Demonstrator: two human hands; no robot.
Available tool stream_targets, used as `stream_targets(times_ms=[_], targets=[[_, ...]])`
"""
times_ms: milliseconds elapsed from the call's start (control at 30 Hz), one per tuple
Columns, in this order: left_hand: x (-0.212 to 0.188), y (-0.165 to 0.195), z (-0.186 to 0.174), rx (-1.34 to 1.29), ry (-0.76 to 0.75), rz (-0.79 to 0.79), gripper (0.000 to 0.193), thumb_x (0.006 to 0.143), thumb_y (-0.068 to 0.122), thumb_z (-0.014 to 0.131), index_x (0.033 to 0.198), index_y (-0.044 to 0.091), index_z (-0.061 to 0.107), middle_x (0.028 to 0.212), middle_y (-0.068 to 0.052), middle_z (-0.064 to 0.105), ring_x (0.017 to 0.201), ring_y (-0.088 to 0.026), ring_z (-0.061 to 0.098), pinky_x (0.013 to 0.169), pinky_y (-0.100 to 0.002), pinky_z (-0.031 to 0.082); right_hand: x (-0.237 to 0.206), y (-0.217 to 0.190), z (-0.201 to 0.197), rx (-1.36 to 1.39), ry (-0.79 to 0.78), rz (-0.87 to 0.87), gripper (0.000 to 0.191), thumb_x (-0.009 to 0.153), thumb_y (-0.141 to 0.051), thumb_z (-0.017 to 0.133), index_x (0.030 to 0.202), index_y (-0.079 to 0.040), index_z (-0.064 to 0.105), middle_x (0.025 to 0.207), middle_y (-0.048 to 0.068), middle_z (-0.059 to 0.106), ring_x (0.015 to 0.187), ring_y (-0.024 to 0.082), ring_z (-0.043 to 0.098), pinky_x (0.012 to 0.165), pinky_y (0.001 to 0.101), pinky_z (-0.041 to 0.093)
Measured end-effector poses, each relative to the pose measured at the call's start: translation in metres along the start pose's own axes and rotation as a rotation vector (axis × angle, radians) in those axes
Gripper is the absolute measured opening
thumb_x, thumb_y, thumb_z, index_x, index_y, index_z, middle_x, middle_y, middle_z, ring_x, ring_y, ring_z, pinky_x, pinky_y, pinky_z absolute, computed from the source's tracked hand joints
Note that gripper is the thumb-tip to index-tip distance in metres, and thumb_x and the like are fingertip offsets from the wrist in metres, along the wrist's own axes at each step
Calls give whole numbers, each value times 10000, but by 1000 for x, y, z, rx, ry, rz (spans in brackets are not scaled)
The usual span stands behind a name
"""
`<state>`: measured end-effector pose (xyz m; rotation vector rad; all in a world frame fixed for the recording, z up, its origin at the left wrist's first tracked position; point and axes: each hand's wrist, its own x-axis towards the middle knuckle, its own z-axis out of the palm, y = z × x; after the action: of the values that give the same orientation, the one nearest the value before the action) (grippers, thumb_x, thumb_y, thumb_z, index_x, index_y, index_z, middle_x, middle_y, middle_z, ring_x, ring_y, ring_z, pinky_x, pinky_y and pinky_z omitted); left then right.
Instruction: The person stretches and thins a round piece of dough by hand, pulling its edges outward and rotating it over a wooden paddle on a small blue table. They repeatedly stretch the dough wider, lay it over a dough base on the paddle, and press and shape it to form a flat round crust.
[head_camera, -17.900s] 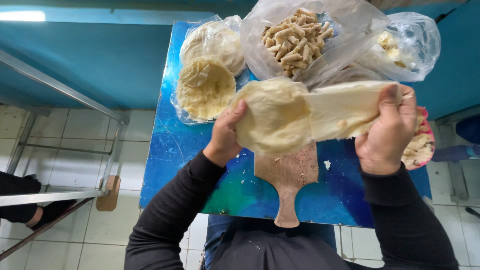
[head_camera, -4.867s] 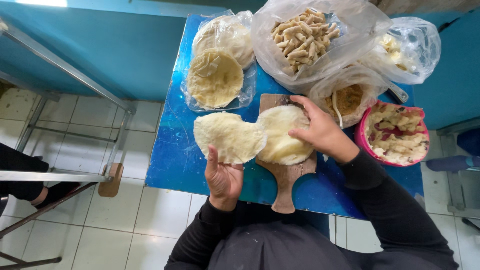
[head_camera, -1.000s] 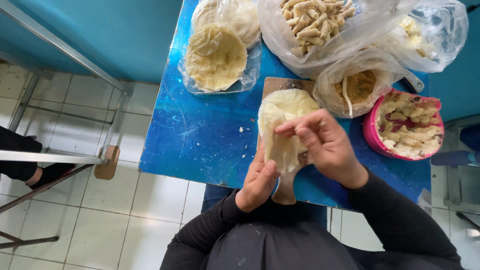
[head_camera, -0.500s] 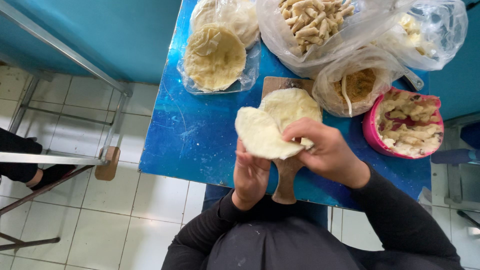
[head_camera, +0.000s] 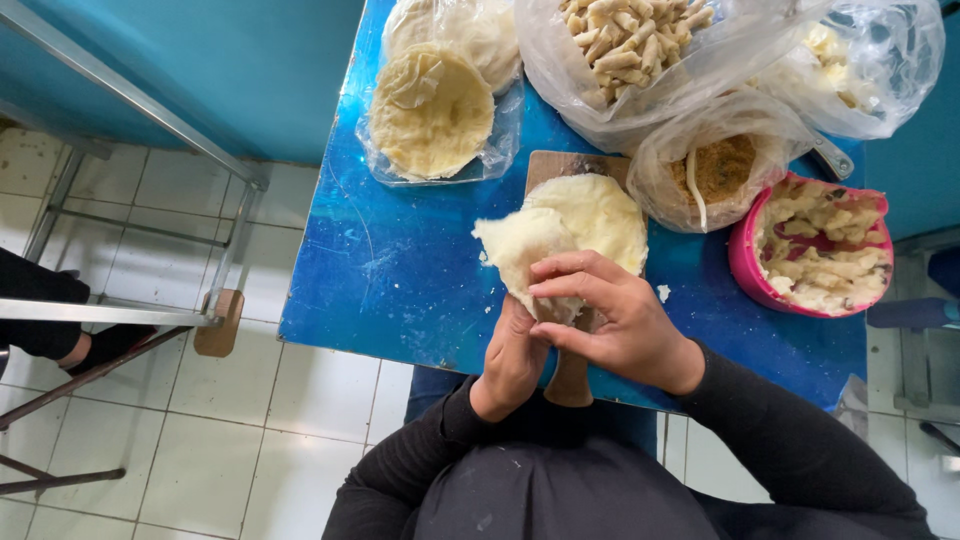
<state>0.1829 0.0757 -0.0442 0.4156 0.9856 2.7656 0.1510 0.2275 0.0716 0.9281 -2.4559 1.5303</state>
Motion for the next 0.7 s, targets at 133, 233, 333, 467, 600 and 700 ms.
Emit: stream_targets(times_ms=[133, 233, 333, 467, 600, 700], targets=[[1, 7, 5, -81, 6, -47, 581, 1184, 323, 323, 1655, 4, 205, 1607, -130, 376, 1474, -231, 394, 1224, -367, 339, -3, 4, 3, 53, 22, 54, 168, 895, -66, 772, 1057, -77, 728, 1271, 102, 695, 1170, 231, 707, 984, 318, 567], [1, 9, 7, -110, -1, -51, 587, 1164, 351, 336, 1634, 24, 212, 1599, -120, 385, 1491, -239, 398, 1243, -386, 343, -2, 6, 1, 86, -7, 76, 146, 929, -51, 743, 1072, -76, 737, 1285, 91, 694, 1185, 231, 705, 991, 326, 568], [0, 6, 4, -232, 20, -88, 643, 1139, 446, 345, 1626, 38, 247, 1574, -118, 429, 1449, -247, 445, 1216, -397, 372, 0, 2, -2, 23, -58, 59, 212, 920, -53, 732, 1128, -91, 735, 1307, 89, 677, 1205, 258, 683, 1000, 349, 558], [-4, 2, -3, -362, 71, -83, 763, 1093, 595, 330, 1606, 30, 314, 1551, -116, 489, 1427, -243, 491, 1184, -392, 402, 5, -5, -15, -189, -143, -86, 398, 792, -151, 827, 1168, -103, 703, 1227, 92, 640, 1154, 320, 607, 967, 403, 505], [-5, 3, -5, -456, 91, -104, 751, 1136, 588, 338, 1630, 23, 330, 1554, -118, 505, 1409, -243, 505, 1156, -384, 419, 10, -7, -16, -211, -185, -60, 354, 802, -149, 834, 1122, -116, 687, 1149, 72, 637, 1116, 303, 609, 945, 399, 512], [-3, 7, -2, -430, 79, -108, 747, 1117, 587, 339, 1603, 20, 335, 1540, -127, 512, 1420, -255, 503, 1190, -396, 411, 11, -8, -16, -215, -182, -34, 316, 836, -130, 822, 1118, -106, 681, 1176, 75, 640, 1136, 280, 618, 953, 379, 524]])
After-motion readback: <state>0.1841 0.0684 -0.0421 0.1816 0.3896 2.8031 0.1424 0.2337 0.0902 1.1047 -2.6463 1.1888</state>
